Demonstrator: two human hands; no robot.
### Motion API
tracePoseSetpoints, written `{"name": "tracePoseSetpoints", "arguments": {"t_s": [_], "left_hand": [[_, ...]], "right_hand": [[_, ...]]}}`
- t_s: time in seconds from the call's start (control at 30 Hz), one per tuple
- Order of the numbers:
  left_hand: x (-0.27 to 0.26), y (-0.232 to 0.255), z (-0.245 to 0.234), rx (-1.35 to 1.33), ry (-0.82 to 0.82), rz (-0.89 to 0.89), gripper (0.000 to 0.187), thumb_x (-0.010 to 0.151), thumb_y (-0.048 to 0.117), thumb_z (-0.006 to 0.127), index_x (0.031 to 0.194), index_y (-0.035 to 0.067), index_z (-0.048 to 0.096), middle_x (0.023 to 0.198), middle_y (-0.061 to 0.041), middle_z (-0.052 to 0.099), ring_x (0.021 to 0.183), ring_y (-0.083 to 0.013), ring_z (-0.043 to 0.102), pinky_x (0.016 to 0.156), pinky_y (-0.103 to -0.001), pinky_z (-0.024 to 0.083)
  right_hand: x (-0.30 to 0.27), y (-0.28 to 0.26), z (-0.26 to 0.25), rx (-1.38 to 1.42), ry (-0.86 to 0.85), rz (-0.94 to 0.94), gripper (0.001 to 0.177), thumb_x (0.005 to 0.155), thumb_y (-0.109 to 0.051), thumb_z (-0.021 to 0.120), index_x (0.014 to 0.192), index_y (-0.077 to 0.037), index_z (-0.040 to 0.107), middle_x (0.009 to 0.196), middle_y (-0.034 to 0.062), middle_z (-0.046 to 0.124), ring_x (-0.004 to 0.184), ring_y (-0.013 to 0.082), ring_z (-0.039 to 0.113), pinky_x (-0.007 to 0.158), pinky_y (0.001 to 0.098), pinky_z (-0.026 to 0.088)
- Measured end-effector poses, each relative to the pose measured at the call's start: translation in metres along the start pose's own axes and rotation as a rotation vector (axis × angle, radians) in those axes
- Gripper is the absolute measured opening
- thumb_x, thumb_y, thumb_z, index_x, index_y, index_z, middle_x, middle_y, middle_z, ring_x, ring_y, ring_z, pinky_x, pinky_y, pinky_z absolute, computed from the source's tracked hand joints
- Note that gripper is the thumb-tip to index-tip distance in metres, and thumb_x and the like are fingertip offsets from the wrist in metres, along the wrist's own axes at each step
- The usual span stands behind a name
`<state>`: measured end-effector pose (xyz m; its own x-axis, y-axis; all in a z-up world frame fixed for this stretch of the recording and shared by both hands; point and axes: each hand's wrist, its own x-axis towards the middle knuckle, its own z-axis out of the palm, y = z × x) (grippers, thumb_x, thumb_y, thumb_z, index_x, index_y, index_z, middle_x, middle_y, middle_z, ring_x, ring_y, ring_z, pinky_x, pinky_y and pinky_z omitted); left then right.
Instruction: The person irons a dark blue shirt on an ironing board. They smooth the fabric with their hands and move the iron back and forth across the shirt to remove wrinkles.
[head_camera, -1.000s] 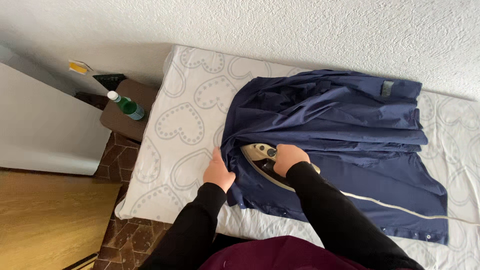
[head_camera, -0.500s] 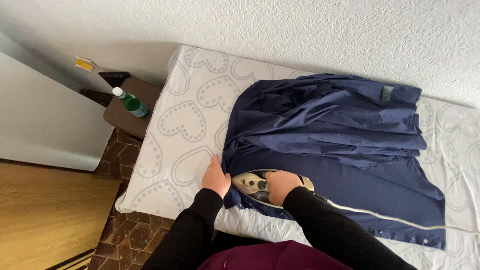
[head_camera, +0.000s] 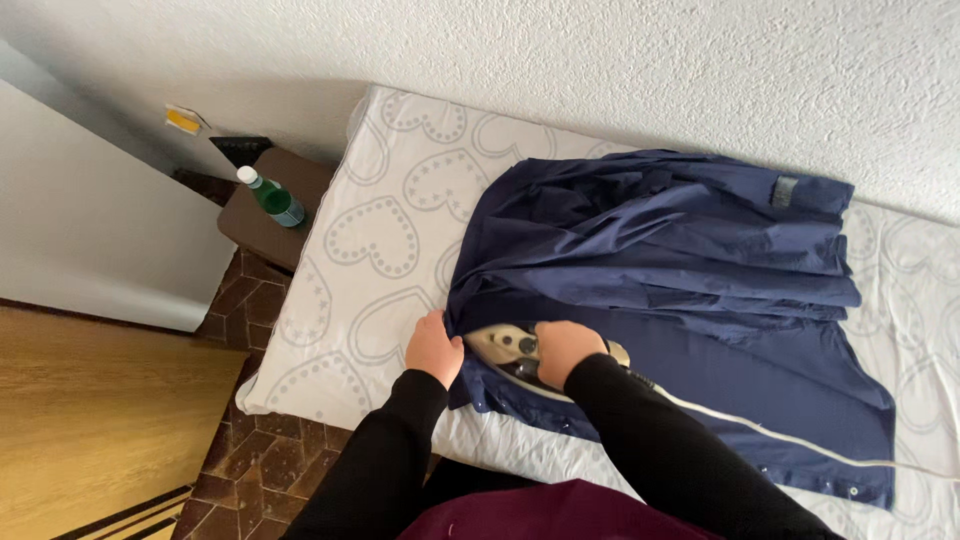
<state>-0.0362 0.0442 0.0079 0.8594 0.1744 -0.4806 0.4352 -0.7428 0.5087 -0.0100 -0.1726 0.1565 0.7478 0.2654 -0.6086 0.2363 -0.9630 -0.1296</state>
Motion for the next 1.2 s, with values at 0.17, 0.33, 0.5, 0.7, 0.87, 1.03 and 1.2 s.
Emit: {"name": "tracePoseSetpoints", "arguments": {"t_s": [0.17, 0.33, 0.5, 0.7, 0.87, 1.03, 1.2], "left_hand": [[0.013, 0.025, -0.014, 0.047, 0.039, 0.030, 0.064, 0.092, 0.026, 0.067, 0.148, 0.004, 0.045, 0.132, -0.019, 0.056, 0.126, -0.0415, 0.060, 0.106, -0.053, 0.052], [0.034, 0.044, -0.021, 0.069, 0.014, 0.004, 0.062, 0.095, 0.035, 0.065, 0.147, 0.006, 0.048, 0.130, -0.016, 0.059, 0.125, -0.0370, 0.062, 0.104, -0.050, 0.053], [0.070, 0.023, -0.001, -0.040, -0.047, -0.005, 0.057, 0.092, 0.033, 0.064, 0.140, 0.005, 0.056, 0.124, -0.018, 0.065, 0.120, -0.0382, 0.065, 0.102, -0.050, 0.055], [0.069, 0.023, -0.015, -0.190, -0.089, -0.050, 0.059, 0.084, 0.022, 0.056, 0.141, 0.005, 0.054, 0.129, -0.023, 0.066, 0.124, -0.0397, 0.063, 0.108, -0.049, 0.051], [0.049, 0.043, -0.038, -0.205, -0.141, -0.060, 0.055, 0.082, 0.023, 0.062, 0.133, 0.004, 0.059, 0.117, -0.022, 0.068, 0.115, -0.0394, 0.067, 0.100, -0.049, 0.054], [0.046, 0.043, -0.044, -0.159, -0.165, -0.044, 0.045, 0.085, 0.022, 0.064, 0.125, 0.002, 0.061, 0.114, -0.022, 0.068, 0.117, -0.0407, 0.066, 0.103, -0.051, 0.053], [0.027, 0.047, -0.053, -0.052, -0.152, -0.043, 0.035, 0.087, 0.017, 0.048, 0.117, 0.006, 0.061, 0.115, -0.020, 0.069, 0.121, -0.0394, 0.065, 0.105, -0.049, 0.052]], "right_hand": [[-0.001, 0.013, -0.010, 0.015, 0.025, 0.079, 0.027, 0.088, -0.016, 0.058, 0.110, -0.004, 0.070, 0.100, 0.0167, 0.075, 0.100, 0.0349, 0.074, 0.087, 0.0475, 0.060], [0.025, 0.048, -0.015, 0.127, 0.081, 0.222, 0.028, 0.092, -0.019, 0.057, 0.109, -0.001, 0.071, 0.104, 0.0201, 0.076, 0.105, 0.0359, 0.074, 0.091, 0.0480, 0.059], [0.036, 0.071, 0.002, 0.194, 0.094, 0.255, 0.033, 0.090, -0.016, 0.055, 0.113, 0.002, 0.071, 0.106, 0.0220, 0.075, 0.105, 0.0375, 0.073, 0.094, 0.0471, 0.059], [0.007, 0.035, 0.006, 0.060, 0.009, 0.133, 0.029, 0.086, -0.017, 0.062, 0.111, -0.005, 0.071, 0.103, 0.0178, 0.076, 0.105, 0.0355, 0.074, 0.090, 0.0483, 0.061], [0.008, 0.014, 0.008, 0.002, -0.007, 0.068, 0.032, 0.084, -0.017, 0.066, 0.114, -0.004, 0.068, 0.101, 0.0156, 0.075, 0.100, 0.0340, 0.074, 0.087, 0.0478, 0.061], [0.013, 0.003, -0.029, 0.050, 0.017, 0.091, 0.030, 0.089, -0.017, 0.059, 0.112, -0.003, 0.070, 0.103, 0.0190, 0.075, 0.103, 0.0374, 0.073, 0.087, 0.0513, 0.060], [0.028, 0.021, -0.044, 0.125, 0.075, 0.172, 0.034, 0.089, -0.018, 0.058, 0.115, 0.001, 0.069, 0.105, 0.0220, 0.075, 0.104, 0.0385, 0.073, 0.091, 0.0495, 0.059]]}}
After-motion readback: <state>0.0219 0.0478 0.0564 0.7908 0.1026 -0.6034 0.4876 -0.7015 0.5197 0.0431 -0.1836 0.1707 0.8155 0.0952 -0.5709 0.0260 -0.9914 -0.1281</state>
